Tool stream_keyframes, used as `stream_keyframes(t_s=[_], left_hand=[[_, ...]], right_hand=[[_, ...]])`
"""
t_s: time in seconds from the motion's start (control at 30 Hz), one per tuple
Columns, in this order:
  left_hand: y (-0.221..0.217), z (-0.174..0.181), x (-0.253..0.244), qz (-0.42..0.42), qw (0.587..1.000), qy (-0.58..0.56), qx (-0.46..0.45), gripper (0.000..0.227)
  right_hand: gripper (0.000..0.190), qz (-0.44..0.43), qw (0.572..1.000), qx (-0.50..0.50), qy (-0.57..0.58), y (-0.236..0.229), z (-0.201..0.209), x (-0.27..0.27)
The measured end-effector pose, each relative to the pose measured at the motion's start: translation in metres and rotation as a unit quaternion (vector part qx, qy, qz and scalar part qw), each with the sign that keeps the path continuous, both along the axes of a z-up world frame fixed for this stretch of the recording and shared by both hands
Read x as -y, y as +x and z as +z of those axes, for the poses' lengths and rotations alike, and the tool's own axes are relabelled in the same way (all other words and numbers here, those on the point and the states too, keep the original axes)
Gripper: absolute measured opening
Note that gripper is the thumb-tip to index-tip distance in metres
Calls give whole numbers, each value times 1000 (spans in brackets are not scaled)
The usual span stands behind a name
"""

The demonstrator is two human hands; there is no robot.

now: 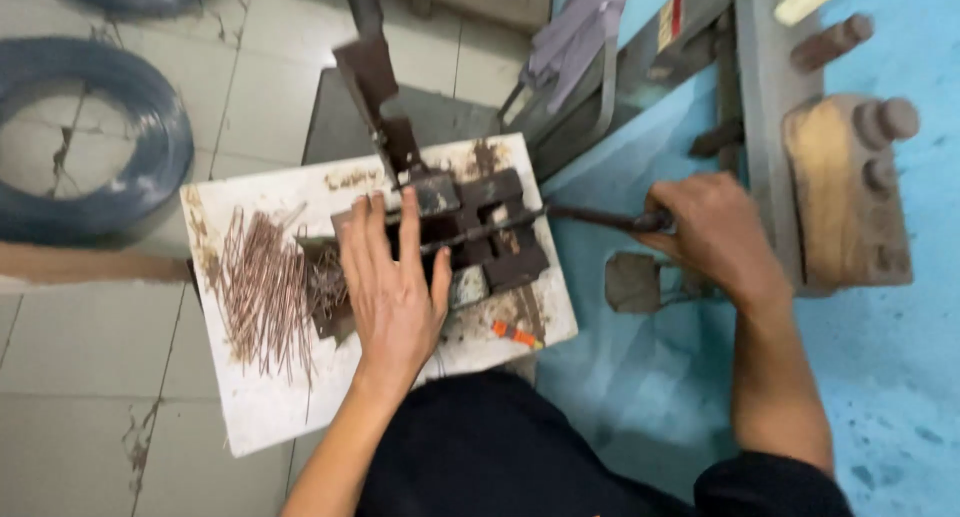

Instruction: Using a manual bending machine to shape straight copper wires into U-shaped components.

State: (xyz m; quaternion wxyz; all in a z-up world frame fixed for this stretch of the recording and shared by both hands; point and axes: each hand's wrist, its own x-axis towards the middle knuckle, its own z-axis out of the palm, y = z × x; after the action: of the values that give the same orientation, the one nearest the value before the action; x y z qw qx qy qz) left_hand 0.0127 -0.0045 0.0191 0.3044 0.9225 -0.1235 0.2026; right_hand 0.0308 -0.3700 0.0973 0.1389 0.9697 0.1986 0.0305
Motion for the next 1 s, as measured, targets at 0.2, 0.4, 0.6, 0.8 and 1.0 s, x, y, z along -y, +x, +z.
stream_keyframes(t_s=[0.2, 0.4, 0.6, 0.8, 1.0], left_hand=[[26, 15, 46, -112, 987, -96, 70, 51], [51, 1, 81, -122, 986, -103, 37, 63], [143, 33, 65, 12, 976, -137, 171, 90], [232, 77, 38, 126, 919, -348, 136, 98], [266, 63, 38, 121, 847, -502, -129, 71]], right_hand=[[23, -28, 994, 9, 107, 25, -44, 23], [24, -49, 990, 19, 134, 33, -39, 15], [16, -40, 990, 34, 130, 41, -44, 17], [28, -15, 992, 44, 116, 50, -52, 21], [23, -31, 989, 33, 143, 52, -50, 18]])
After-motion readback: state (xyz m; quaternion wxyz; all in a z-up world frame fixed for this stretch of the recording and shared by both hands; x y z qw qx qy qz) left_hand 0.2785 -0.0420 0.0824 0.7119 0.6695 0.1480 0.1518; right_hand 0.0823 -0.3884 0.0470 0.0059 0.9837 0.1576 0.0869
